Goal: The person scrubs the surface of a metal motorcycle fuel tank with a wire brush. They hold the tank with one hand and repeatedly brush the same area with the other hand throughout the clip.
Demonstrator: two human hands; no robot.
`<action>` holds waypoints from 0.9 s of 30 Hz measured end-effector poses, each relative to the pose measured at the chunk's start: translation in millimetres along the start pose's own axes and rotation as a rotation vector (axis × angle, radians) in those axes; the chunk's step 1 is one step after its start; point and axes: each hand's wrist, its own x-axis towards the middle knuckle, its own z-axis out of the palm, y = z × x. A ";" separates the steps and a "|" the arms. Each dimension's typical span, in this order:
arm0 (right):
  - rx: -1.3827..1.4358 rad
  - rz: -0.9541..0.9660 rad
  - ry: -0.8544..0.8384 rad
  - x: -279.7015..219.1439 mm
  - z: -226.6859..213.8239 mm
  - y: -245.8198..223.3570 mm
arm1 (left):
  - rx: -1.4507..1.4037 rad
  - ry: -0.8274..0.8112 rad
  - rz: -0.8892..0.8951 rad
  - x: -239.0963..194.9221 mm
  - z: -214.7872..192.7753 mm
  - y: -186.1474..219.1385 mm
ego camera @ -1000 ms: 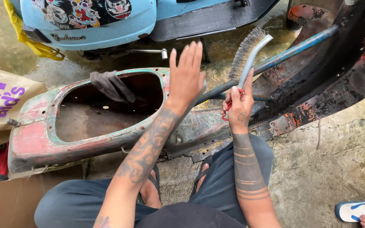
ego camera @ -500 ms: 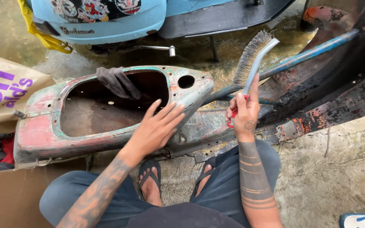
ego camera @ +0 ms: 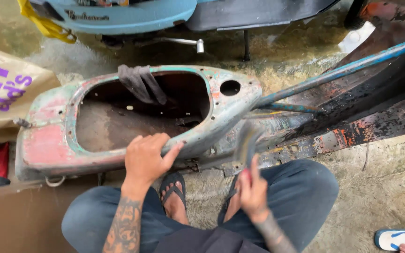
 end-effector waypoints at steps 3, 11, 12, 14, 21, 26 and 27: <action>-0.110 -0.019 -0.068 -46.5 41.1 8.9 | 0.005 0.006 0.001 -1.3 7.6 -2.0; -0.091 -0.234 0.113 82.1 23.0 -71.6 | -0.035 0.079 0.046 -4.9 2.3 -1.4; -0.114 -0.208 0.124 73.5 28.4 -62.5 | -0.039 0.090 0.049 -2.1 4.1 -2.2; -0.234 -0.142 0.078 1.2 53.3 -33.6 | -0.047 0.038 0.051 2.5 -0.6 -0.1; -0.139 -0.205 0.182 91.2 39.2 -96.6 | -0.079 0.096 0.070 -0.9 0.5 -3.5; -0.280 -0.088 0.142 -13.9 74.2 -18.0 | -0.073 0.096 0.074 1.9 -0.7 -5.0; -0.342 -0.058 0.101 -47.1 82.5 -2.2 | -0.075 0.095 0.081 3.0 -4.0 -3.0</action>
